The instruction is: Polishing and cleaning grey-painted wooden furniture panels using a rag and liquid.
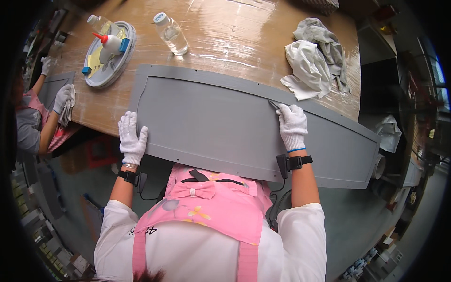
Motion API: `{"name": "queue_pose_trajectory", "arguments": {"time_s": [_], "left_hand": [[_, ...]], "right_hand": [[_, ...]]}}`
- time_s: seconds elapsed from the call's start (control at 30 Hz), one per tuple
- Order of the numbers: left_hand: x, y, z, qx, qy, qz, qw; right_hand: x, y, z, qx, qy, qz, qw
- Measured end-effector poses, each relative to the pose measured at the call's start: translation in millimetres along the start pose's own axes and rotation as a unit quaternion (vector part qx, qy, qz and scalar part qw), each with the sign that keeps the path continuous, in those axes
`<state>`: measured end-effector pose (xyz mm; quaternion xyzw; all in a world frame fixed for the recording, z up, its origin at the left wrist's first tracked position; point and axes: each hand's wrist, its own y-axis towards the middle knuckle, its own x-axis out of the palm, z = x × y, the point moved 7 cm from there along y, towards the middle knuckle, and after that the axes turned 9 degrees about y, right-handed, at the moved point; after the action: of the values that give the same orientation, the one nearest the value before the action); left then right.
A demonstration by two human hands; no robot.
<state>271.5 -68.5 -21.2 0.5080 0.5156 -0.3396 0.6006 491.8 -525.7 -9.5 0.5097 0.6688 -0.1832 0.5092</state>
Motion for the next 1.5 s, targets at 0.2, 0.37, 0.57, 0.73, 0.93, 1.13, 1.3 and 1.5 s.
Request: {"name": "queue_pose_trajectory", "arguments": {"time_s": [0.2,0.37,0.57,0.73,0.93,1.13,1.3,1.5], "left_hand": [[23.0,-1.3,-18.7,-0.073,0.021,-0.047,0.996],[19.6,-1.7,-15.1,-0.062,0.031,-0.032,0.997],[17.7,0.3,-12.0,-0.063,0.018,-0.029,0.997],[17.9,-0.1,-12.7,-0.057,0.022,-0.016,0.998],[17.7,0.1,-11.6,-0.054,0.025,-0.018,0.998],[17.6,1.2,-11.7,-0.051,0.024,-0.023,0.998],[17.3,-0.5,-13.3,-0.057,0.002,-0.018,0.998],[17.4,0.5,-12.7,-0.058,0.009,-0.009,0.998]], "right_hand": [[20.2,15.7,-16.1,-0.045,0.015,-0.024,0.999],[61.7,48.1,-68.8,-0.081,0.034,-0.054,0.995],[56.4,41.0,-62.1,-0.026,0.011,-0.027,0.999],[15.9,-8.8,4.1,0.151,0.041,0.067,0.985],[51.1,21.3,-49.7,0.157,-0.080,0.057,0.983],[59.5,42.2,-85.2,0.118,0.002,-0.016,0.993],[56.2,35.8,-62.8,0.210,-0.061,0.019,0.976],[66.4,35.1,-78.8,0.193,0.017,0.019,0.981]]}}
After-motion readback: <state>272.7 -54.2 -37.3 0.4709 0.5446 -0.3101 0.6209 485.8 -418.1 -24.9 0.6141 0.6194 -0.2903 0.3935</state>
